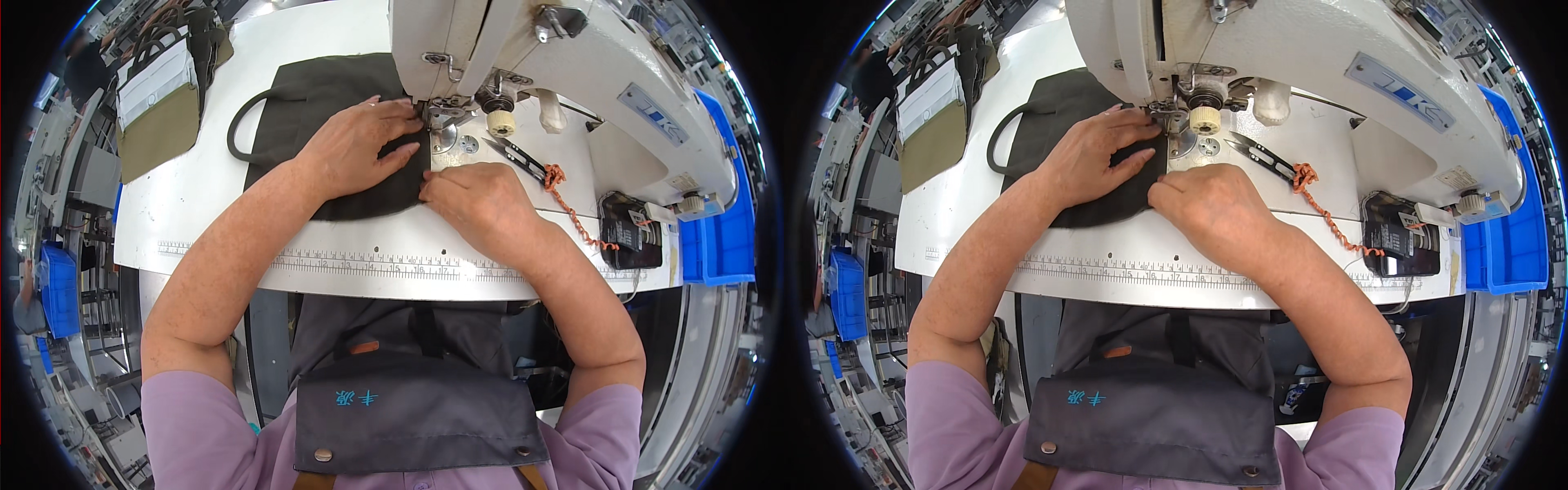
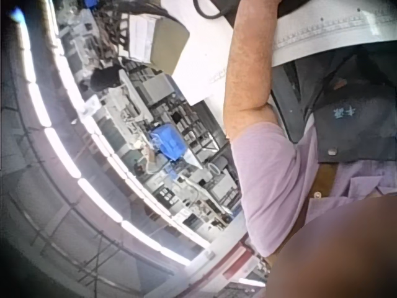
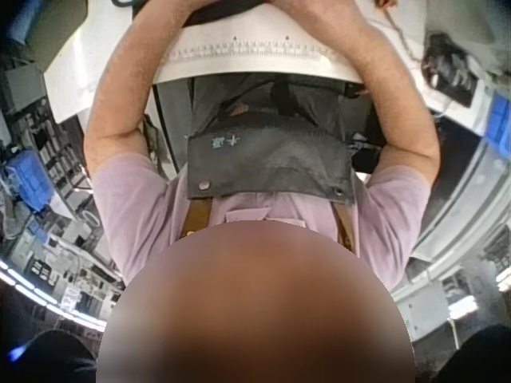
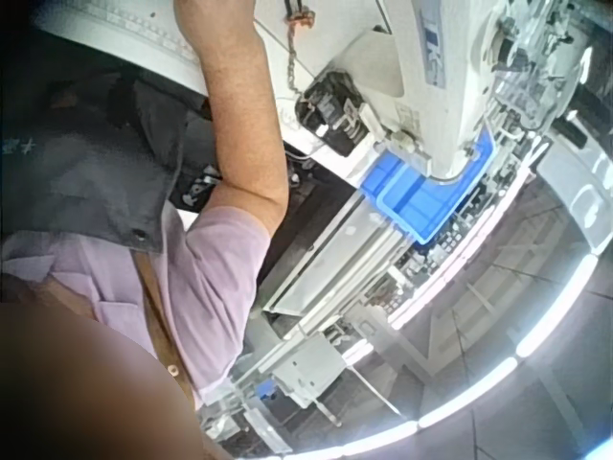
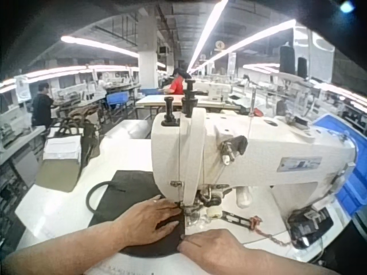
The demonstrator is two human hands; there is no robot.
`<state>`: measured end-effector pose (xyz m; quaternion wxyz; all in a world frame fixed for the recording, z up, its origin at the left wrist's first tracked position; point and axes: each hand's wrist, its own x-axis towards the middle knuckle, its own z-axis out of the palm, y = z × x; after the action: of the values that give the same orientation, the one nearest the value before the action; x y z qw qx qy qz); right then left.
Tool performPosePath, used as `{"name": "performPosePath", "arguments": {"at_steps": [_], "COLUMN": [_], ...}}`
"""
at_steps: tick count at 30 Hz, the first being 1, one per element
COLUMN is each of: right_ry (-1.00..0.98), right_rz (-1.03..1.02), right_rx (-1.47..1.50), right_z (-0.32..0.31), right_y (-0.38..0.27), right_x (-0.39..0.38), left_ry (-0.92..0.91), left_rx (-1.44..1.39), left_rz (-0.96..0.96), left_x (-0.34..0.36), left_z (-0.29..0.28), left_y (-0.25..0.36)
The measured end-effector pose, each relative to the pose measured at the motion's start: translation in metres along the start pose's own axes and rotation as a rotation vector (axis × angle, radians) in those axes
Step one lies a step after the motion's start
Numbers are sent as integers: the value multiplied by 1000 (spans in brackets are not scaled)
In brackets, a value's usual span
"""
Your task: Sewing fabric components together to assemble a canvas bag using an industrial sewing machine.
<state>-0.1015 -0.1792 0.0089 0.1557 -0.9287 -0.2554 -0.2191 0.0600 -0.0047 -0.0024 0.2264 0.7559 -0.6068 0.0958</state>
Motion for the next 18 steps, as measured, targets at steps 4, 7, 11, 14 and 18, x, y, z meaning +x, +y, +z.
{"name": "performPosePath", "arguments": {"at_steps": [4,7,11,14,18], "right_ry": [128,184,216,219,154], "right_rz": [26,68,114,115,225], "right_rx": [34,6,2,17,77], "right_z": [11,16,19,18,14], "right_y": [15,23,27,28,29], "right_x": [8,10,11,10,8], "left_ry": [11,-24,-100,-44,-31], "left_rx": [-24,-11,67,-9,-67], "left_rz": [-22,-52,-38,-34,60], "left_x": [13,21,30,14,-14], "left_z": [-2,-5,-15,-20,-18], "left_y": [-13,-21,-28,-17,4]}}
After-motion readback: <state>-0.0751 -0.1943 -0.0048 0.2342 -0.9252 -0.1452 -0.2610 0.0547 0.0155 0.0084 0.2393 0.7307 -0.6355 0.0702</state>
